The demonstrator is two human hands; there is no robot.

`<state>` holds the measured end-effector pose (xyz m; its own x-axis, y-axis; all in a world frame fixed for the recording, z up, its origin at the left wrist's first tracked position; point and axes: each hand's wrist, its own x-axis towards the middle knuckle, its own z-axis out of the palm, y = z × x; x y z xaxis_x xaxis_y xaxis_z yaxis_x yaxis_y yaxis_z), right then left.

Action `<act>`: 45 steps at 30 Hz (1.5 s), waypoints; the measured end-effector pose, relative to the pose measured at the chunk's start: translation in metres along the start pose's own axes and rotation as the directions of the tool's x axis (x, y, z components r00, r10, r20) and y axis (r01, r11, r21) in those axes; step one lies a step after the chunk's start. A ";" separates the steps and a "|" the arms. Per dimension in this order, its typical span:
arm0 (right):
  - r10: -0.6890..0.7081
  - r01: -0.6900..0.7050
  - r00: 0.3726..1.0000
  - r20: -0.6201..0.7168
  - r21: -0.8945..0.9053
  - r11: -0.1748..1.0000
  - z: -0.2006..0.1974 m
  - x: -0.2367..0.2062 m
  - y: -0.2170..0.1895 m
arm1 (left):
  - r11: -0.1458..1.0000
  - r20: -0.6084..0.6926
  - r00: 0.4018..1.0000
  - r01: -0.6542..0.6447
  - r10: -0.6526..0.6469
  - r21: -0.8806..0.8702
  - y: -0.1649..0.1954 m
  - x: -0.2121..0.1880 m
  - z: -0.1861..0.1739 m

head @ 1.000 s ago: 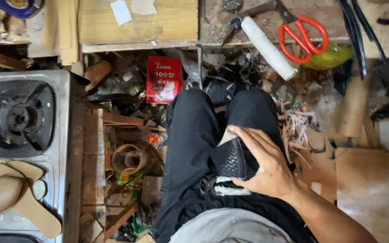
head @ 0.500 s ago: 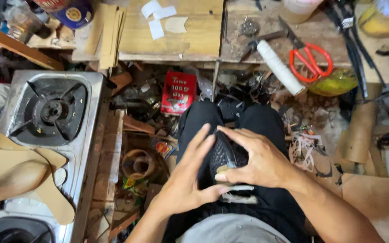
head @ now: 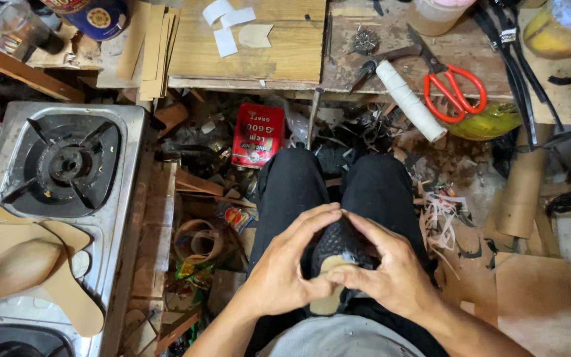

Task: The person holds a black slip-on shoe on their lap and uses a white-handled knife to scrape and trim the shoe's sole and edges. They repeatedly reposition the shoe and scrape different areas of the sole and upper edge, then place the knife down and pick up a thin black strip to measure or fit along the shoe's edge.

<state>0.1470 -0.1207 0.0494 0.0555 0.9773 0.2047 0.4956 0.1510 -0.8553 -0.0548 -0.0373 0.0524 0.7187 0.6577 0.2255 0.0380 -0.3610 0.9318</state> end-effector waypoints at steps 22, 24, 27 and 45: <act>-0.196 0.169 0.970 -0.143 -0.182 0.969 -0.003 0.009 -0.004 | 0.996 0.035 0.997 0.062 -0.064 0.069 -0.002 0.014 0.001; -0.183 0.178 0.981 -0.064 -0.077 0.981 -0.006 0.009 -0.001 | 0.996 0.036 0.997 0.070 -0.072 0.051 -0.004 0.014 0.000; -0.125 0.125 0.992 -0.028 -0.014 0.992 -0.009 0.007 0.003 | 0.991 0.045 0.990 0.131 -0.132 0.029 -0.005 0.015 0.002; -0.164 0.158 0.978 -0.128 -0.055 0.986 0.016 -0.003 0.015 | 0.999 -0.149 0.989 -0.032 0.026 -0.042 -0.033 -0.001 0.022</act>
<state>0.1405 -0.1189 0.0283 0.0841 0.9119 0.4017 0.5449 0.2954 -0.7847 -0.0414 -0.0402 0.0157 0.6083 0.7391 0.2893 -0.0142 -0.3543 0.9350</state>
